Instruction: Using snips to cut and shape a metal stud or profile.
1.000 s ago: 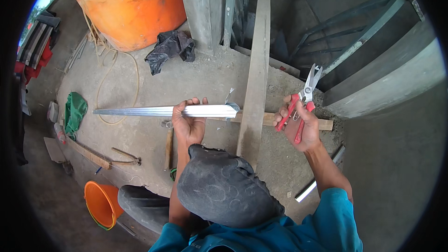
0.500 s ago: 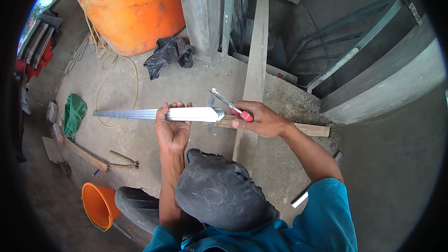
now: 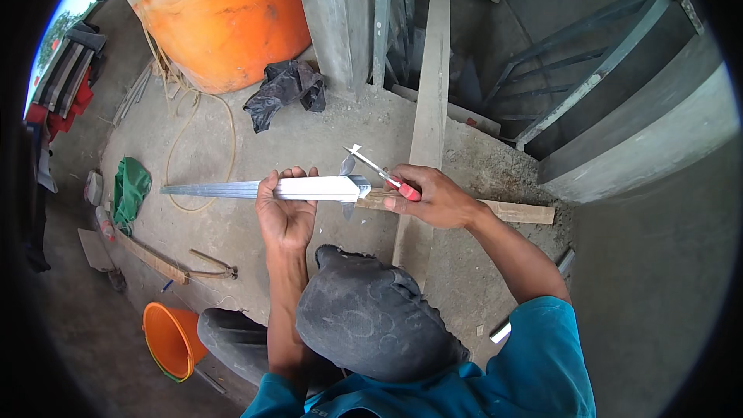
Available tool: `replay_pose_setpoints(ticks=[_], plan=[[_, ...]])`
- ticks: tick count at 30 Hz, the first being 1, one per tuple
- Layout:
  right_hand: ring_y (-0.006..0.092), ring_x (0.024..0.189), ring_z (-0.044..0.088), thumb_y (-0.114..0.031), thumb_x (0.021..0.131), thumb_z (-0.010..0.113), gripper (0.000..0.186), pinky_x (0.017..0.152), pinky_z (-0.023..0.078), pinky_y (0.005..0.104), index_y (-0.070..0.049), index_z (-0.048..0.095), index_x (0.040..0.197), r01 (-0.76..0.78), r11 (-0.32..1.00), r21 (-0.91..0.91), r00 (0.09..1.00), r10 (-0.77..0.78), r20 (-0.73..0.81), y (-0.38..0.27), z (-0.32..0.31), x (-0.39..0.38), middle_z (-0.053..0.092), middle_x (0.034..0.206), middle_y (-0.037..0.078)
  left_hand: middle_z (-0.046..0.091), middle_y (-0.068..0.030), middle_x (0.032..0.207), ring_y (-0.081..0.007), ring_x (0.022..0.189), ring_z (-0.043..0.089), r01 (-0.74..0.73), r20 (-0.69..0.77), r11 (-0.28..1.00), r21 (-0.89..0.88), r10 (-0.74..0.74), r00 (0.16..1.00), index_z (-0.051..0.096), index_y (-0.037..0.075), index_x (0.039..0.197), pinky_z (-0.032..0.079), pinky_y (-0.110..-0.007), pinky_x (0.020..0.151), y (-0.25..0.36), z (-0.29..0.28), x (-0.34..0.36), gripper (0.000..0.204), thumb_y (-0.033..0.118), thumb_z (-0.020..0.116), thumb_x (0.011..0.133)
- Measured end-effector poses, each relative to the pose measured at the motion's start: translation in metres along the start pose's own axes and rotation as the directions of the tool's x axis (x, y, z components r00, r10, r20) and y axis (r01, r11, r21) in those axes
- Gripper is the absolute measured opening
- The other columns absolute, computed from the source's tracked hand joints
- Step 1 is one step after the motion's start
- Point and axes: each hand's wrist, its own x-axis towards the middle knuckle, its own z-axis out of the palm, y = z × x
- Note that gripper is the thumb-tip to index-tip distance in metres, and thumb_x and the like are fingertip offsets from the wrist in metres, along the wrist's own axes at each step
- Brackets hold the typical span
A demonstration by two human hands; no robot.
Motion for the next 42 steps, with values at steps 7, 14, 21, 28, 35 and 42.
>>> replay_pose_setpoints(ticks=[7,14,21,28,35,42], plan=[[0.0136,0.069,0.053,-0.043,0.09,0.067,0.041,0.065,0.044,0.0306,-0.006,0.058,0.105,-0.177,0.855,0.488,0.873,0.365,-0.323,0.007,0.004,-0.002,0.053,0.077,0.003,0.058,-0.0076,0.077,-0.0197,0.08,0.062,0.013,0.006,0.998,-0.054,-0.013,1.0,0.054,0.004,0.085,0.051,-0.047,0.097,0.0,-0.007,0.006,0.007,0.008,0.06,0.086],[0.0113,0.081,0.054,-0.03,0.092,0.066,0.037,0.071,0.045,0.029,-0.005,0.056,0.117,-0.091,0.856,0.509,0.942,0.24,-0.235,0.036,0.017,-0.039,0.055,0.085,0.002,0.055,-0.0065,0.077,-0.02,0.078,0.06,-0.01,-0.118,0.999,-0.039,0.005,0.993,0.052,0.006,0.085,0.05,-0.053,0.098,-0.005,-0.005,0.009,0.008,0.008,0.06,0.087],[0.0131,0.088,0.053,-0.026,0.089,0.069,0.041,0.08,0.045,0.0299,-0.005,0.054,0.121,-0.096,0.893,0.44,0.96,0.2,-0.197,0.026,0.059,-0.049,0.057,0.093,0.003,0.055,-0.0082,0.082,-0.0212,0.08,0.061,-0.017,-0.037,0.997,-0.079,0.014,0.999,0.051,0.004,0.089,0.05,-0.056,0.098,-0.005,0.0,0.025,0.012,0.01,0.062,0.089],[0.0167,0.093,0.057,-0.024,0.087,0.07,0.04,0.085,0.046,0.0342,-0.005,0.056,0.118,-0.084,0.985,0.149,0.992,0.069,0.102,0.012,0.06,-0.03,0.06,0.097,0.006,0.049,-0.0129,0.095,-0.0228,0.092,0.058,-0.045,-0.007,0.992,-0.114,0.045,0.999,0.043,0.0,0.097,0.05,-0.059,0.099,0.003,0.016,0.035,0.022,0.008,0.062,0.09],[0.0379,0.098,0.059,-0.034,0.087,0.067,0.055,0.088,0.046,0.0447,-0.001,0.045,0.126,0.016,0.978,-0.21,0.923,-0.095,-0.372,0.006,0.088,0.006,0.057,0.108,0.022,0.046,-0.0132,0.097,-0.0235,0.093,0.058,-0.055,-0.01,0.991,-0.123,0.055,0.998,0.04,0.0,0.102,0.051,-0.059,0.097,0.005,0.025,0.036,0.025,0.008,0.061,0.091],[0.0328,0.08,0.061,-0.026,0.085,0.072,0.044,0.074,0.049,0.0374,-0.001,0.052,0.114,0.048,0.996,-0.081,0.847,-0.084,-0.525,0.017,0.097,0.018,0.061,0.092,0.017,0.047,-0.0138,0.098,-0.0229,0.091,0.059,-0.017,0.016,0.992,-0.128,0.02,1.0,0.041,0.0,0.103,0.053,-0.059,0.095,0.006,0.027,0.038,0.025,0.008,0.061,0.091]])
